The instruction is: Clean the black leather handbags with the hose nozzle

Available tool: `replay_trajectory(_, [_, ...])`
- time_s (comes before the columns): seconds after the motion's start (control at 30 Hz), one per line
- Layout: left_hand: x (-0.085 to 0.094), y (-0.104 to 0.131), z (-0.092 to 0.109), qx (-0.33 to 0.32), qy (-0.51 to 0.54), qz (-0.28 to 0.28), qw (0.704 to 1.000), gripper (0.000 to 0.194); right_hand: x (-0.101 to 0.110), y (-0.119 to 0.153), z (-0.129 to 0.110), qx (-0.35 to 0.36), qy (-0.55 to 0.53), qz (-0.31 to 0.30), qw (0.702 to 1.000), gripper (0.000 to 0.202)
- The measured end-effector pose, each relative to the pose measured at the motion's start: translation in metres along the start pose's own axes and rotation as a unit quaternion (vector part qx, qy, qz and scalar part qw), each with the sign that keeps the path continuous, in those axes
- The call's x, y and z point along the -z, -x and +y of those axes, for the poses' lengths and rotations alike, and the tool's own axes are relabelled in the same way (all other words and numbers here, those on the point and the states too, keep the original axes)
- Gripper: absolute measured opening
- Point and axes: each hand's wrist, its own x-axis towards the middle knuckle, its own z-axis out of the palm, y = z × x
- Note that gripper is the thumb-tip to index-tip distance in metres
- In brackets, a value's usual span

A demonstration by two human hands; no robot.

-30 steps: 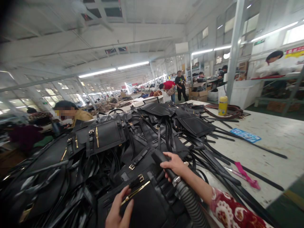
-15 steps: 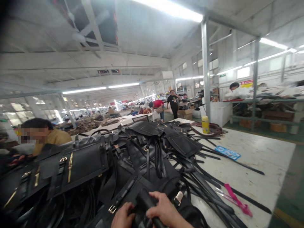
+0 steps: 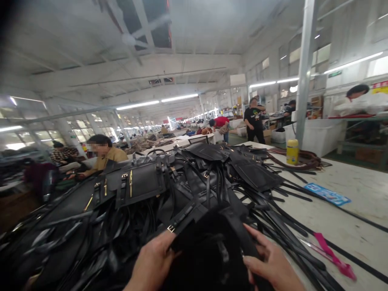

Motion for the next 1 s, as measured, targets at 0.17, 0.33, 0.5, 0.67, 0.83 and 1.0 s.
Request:
replay_trajectory(0.17, [0.041, 0.017, 0.009, -0.143, -0.219, 0.192, 0.946, 0.040, 0.015, 0.036, -0.021, 0.009, -0.005, 0.038, 0.999, 0.091])
replay_trajectory(0.33, [-0.077, 0.051, -0.001, -0.227, -0.232, 0.067, 0.944, 0.043, 0.015, 0.069, -0.018, -0.005, 0.037, 0.081, 0.996, 0.090])
replay_trajectory(0.5, [-0.153, 0.077, -0.020, -0.151, -0.178, 0.044, 0.971, 0.053, 0.005, 0.093, 0.006, -0.065, 0.071, 0.030, 0.995, 0.084])
replay_trajectory(0.67, [-0.153, 0.080, -0.025, -0.178, -0.154, 0.067, 0.970, 0.050, -0.018, 0.093, 0.036, -0.127, 0.086, -0.047, 0.987, 0.076])
replay_trajectory(0.83, [-0.162, 0.088, -0.028, -0.183, -0.111, 0.084, 0.973, 0.029, -0.042, 0.074, 0.051, -0.128, 0.109, -0.098, 0.981, 0.072])
replay_trajectory(1.0, [-0.164, 0.092, -0.027, -0.197, -0.077, 0.084, 0.974, 0.023, -0.071, 0.048, 0.054, -0.110, 0.140, -0.108, 0.978, 0.070])
